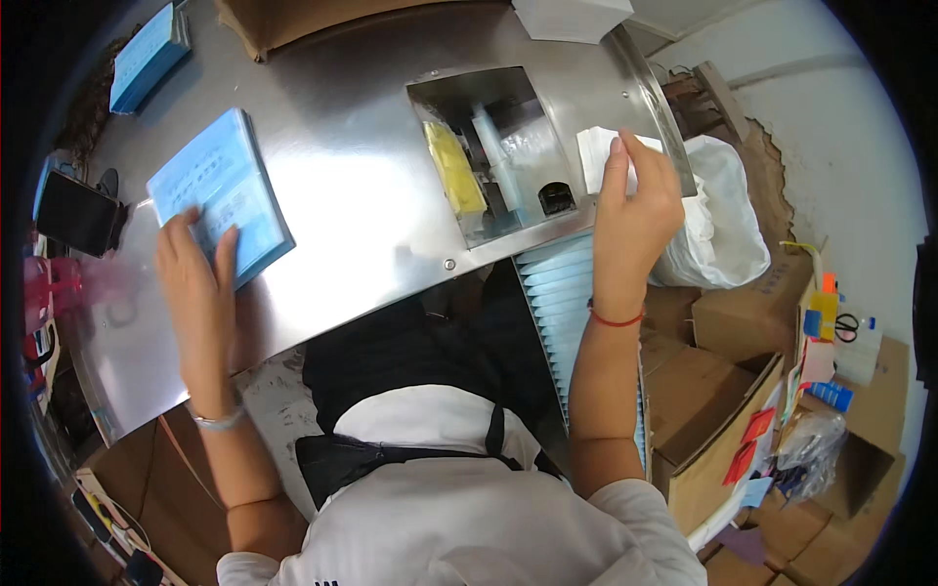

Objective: Folding blue paper leaflets around white inserts and placing them into a packaging machine slot.

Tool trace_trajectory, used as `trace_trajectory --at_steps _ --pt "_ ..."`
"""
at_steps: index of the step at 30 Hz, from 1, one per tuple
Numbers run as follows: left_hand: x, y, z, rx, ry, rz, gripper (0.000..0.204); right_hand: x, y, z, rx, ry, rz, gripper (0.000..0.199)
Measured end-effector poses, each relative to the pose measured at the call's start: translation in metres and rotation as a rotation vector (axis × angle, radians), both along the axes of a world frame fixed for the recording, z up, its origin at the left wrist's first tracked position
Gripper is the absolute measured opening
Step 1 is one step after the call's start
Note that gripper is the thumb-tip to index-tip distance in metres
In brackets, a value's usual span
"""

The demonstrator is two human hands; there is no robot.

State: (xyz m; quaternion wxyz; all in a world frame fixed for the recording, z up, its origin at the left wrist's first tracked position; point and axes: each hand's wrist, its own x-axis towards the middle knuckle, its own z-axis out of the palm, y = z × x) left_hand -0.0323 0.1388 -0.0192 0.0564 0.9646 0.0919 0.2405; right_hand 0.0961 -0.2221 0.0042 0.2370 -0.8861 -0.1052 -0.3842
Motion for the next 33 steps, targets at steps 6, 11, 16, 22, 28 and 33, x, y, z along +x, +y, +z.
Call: trace_trajectory --at_steps 6,11,16,22,28,33 --pt "0.022 -0.026 0.016 0.082 0.124 0.041 0.024 0.0 -0.01 -0.023 -0.271 0.199 -0.078 0.02" --pt "0.027 -0.144 0.004 -0.226 0.116 -0.521 0.025 -0.003 -0.033 -0.007 -0.192 0.284 0.189 0.027" --pt "0.022 -0.139 -0.002 -0.259 0.122 -0.563 0.032 -0.032 -0.003 0.006 -0.121 0.044 0.398 0.038" --pt "0.019 -0.104 0.001 -0.24 0.153 -0.452 0.048 -0.044 0.074 -0.017 -0.381 0.193 0.495 0.027" --pt "0.022 -0.123 0.008 0.0 0.228 -0.689 0.042 -0.025 0.038 -0.009 0.264 0.284 0.451 0.02" --pt "0.057 -0.142 0.019 0.068 0.157 -0.48 0.048 -0.01 0.006 -0.025 -0.343 0.168 -0.043 0.021"
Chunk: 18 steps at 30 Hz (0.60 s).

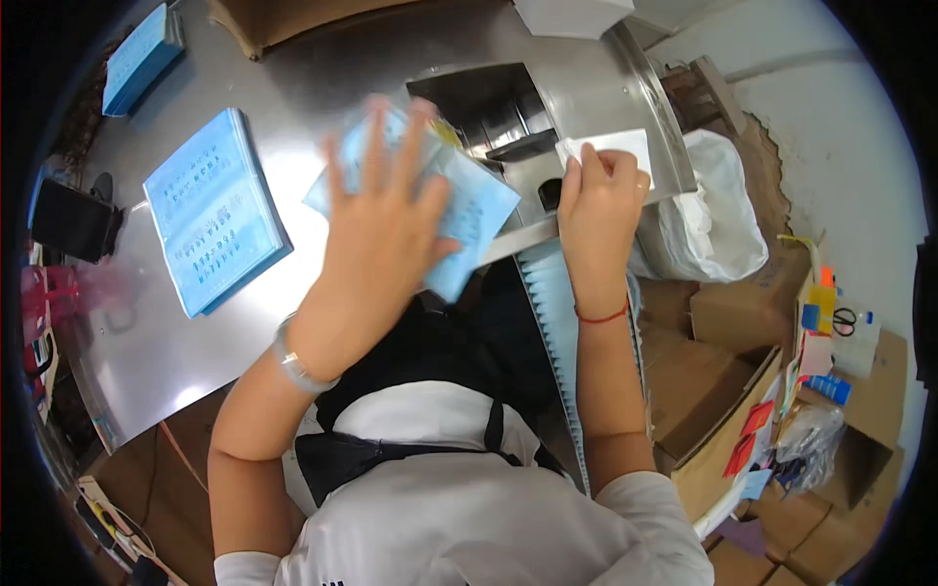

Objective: Folding blue paper leaflets around white inserts and placing them into a packaging machine slot.

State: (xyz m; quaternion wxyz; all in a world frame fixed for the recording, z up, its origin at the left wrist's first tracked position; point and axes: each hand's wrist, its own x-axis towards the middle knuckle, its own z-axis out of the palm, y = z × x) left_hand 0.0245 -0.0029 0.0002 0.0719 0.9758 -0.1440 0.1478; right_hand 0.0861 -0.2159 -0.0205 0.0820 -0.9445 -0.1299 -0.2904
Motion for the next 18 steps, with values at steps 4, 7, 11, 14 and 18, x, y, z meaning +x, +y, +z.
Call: trace_trajectory --at_steps 4,7,11,14,18 --pt "0.012 0.001 0.003 -0.03 0.146 -0.02 0.049 0.001 -0.016 0.003 0.037 0.05 0.035 0.021" --pt "-0.015 0.01 0.013 -0.02 0.241 0.092 0.039 0.0 -0.035 0.012 0.101 0.135 0.206 0.024" --pt "-0.028 0.016 0.003 -0.348 0.33 -0.065 0.037 -0.006 -0.039 0.026 0.231 0.024 0.303 0.027" --pt "-0.013 0.034 -0.006 -0.239 0.196 -0.091 0.054 -0.078 0.053 0.019 0.315 0.155 0.649 0.029" --pt "-0.003 0.014 0.002 -0.543 0.288 -0.204 0.061 -0.028 0.047 0.005 0.032 0.186 0.553 0.017"
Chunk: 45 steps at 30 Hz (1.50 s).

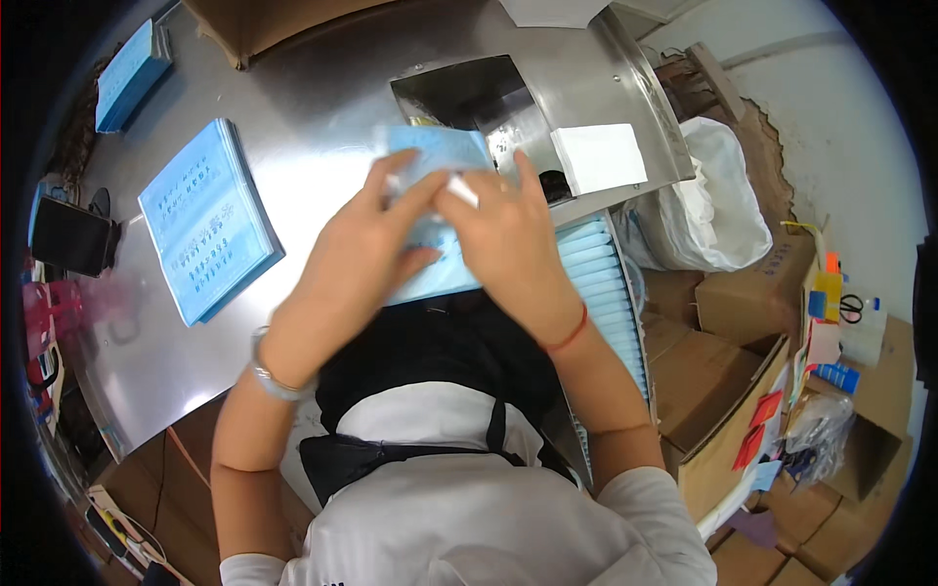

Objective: Folding blue paper leaflets around white inserts and placing them into a packaging machine slot.

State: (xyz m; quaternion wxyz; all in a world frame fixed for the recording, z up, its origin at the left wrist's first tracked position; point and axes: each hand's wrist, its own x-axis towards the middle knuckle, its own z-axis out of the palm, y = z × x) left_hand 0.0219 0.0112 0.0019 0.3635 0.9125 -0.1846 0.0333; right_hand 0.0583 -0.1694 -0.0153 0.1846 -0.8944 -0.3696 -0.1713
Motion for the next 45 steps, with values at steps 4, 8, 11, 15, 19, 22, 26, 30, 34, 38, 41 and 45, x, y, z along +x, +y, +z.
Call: trace_trajectory --at_steps 4,8,11,15,19,22,26,30,34,38,41,45 --pt "-0.013 -0.03 0.01 0.092 -0.206 -0.105 0.062 0.045 0.012 -0.005 -0.235 0.251 -0.046 0.015" --pt "-0.042 0.02 -0.003 -0.298 -0.049 0.424 0.042 0.041 -0.004 0.002 0.067 0.232 -0.352 0.012" --pt "-0.051 0.128 -0.014 0.543 -0.239 0.739 0.037 0.029 -0.035 0.003 0.255 -0.031 -0.482 0.012" --pt "-0.042 0.14 -0.011 0.761 -0.141 0.707 0.021 0.034 -0.043 -0.012 -0.019 -0.168 -0.603 0.02" --pt "-0.025 0.051 -0.012 0.45 -0.33 0.515 0.021 0.034 -0.057 -0.009 -0.034 -0.143 -0.527 0.022" --pt "-0.028 -0.019 -0.02 0.294 -0.128 0.245 0.022 0.038 -0.083 0.005 0.076 0.027 -0.342 0.029" --pt "-0.03 -0.018 -0.02 0.197 -0.156 0.182 0.029 0.026 -0.086 0.023 0.162 -0.156 -0.421 0.036" --pt "-0.036 0.019 -0.013 0.395 -0.144 0.228 0.049 -0.044 0.007 0.011 0.143 0.051 0.213 0.028" --pt "-0.039 0.022 -0.018 0.193 -0.127 0.339 0.038 -0.005 0.026 0.001 -0.042 -0.053 0.003 0.024" --pt "-0.044 0.005 -0.019 0.196 -0.252 0.209 0.032 0.029 0.037 0.002 0.121 0.236 0.449 0.016" --pt "-0.044 -0.004 -0.01 0.322 -0.174 0.364 0.036 0.121 0.006 0.046 0.438 0.077 -0.072 0.018" --pt "-0.033 0.004 -0.014 0.318 -0.176 0.062 0.043 0.27 -0.025 0.041 -0.138 -0.418 -0.428 0.034"
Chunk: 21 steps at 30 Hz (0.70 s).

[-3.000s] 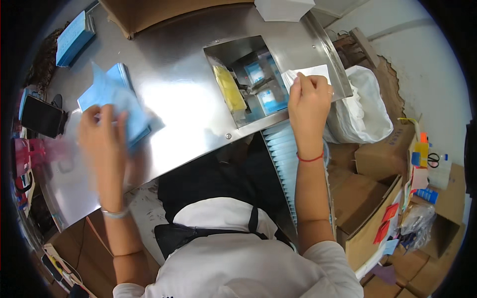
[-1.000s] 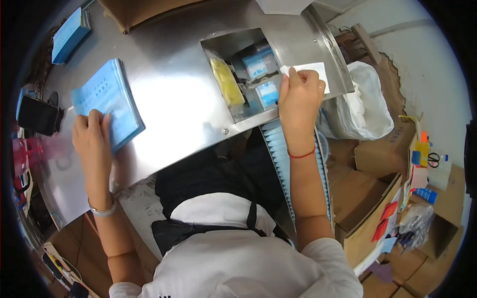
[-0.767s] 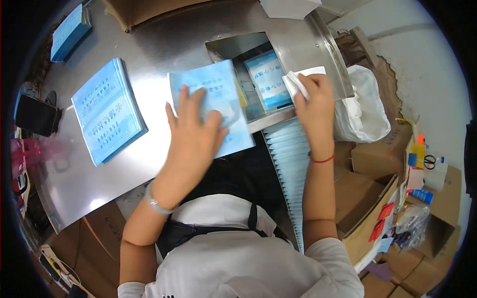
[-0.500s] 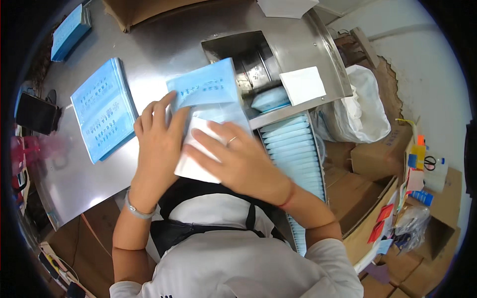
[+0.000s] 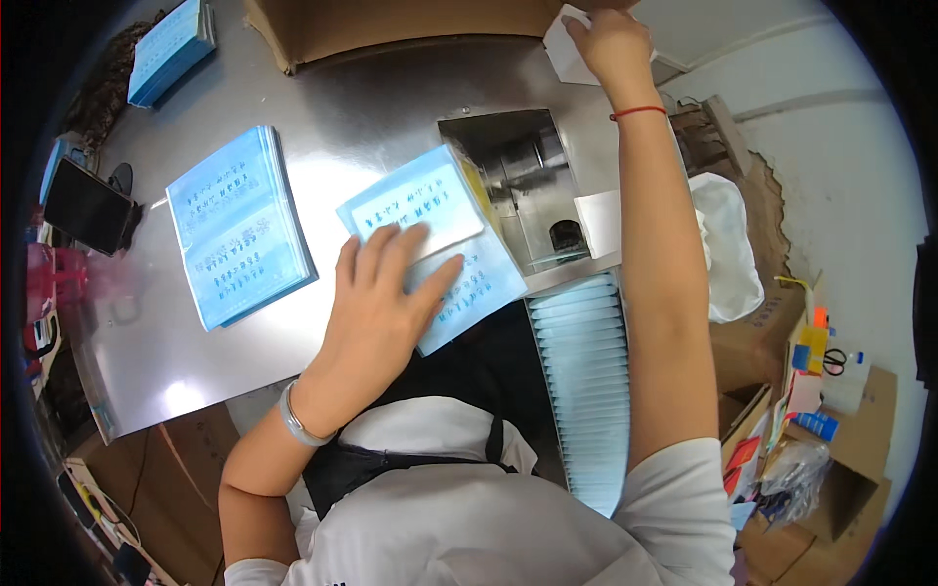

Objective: Folding blue paper leaflets around white inserts and placing them into a packaging machine slot.

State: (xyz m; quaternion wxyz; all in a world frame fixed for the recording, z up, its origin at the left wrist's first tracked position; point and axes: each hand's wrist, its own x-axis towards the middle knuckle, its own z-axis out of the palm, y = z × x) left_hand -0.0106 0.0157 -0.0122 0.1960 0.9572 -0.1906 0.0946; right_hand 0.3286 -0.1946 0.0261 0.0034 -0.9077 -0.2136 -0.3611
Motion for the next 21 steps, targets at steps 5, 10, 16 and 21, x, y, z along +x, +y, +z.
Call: trace_trajectory --at_steps 5,10,16,21 --pt "0.034 -0.002 0.016 0.155 0.037 0.191 0.05 -0.079 0.009 0.023 -0.24 0.276 0.038 0.032" --pt "0.038 -0.003 0.02 0.214 0.079 0.197 0.051 -0.142 -0.037 0.022 0.169 0.273 0.175 0.02" --pt "0.004 -0.007 0.008 -0.079 0.088 0.049 0.04 -0.199 -0.034 0.026 0.14 0.034 0.252 0.043" --pt "0.018 0.014 0.007 -0.22 0.166 0.105 0.053 -0.311 0.033 -0.026 0.031 0.372 0.589 0.026"
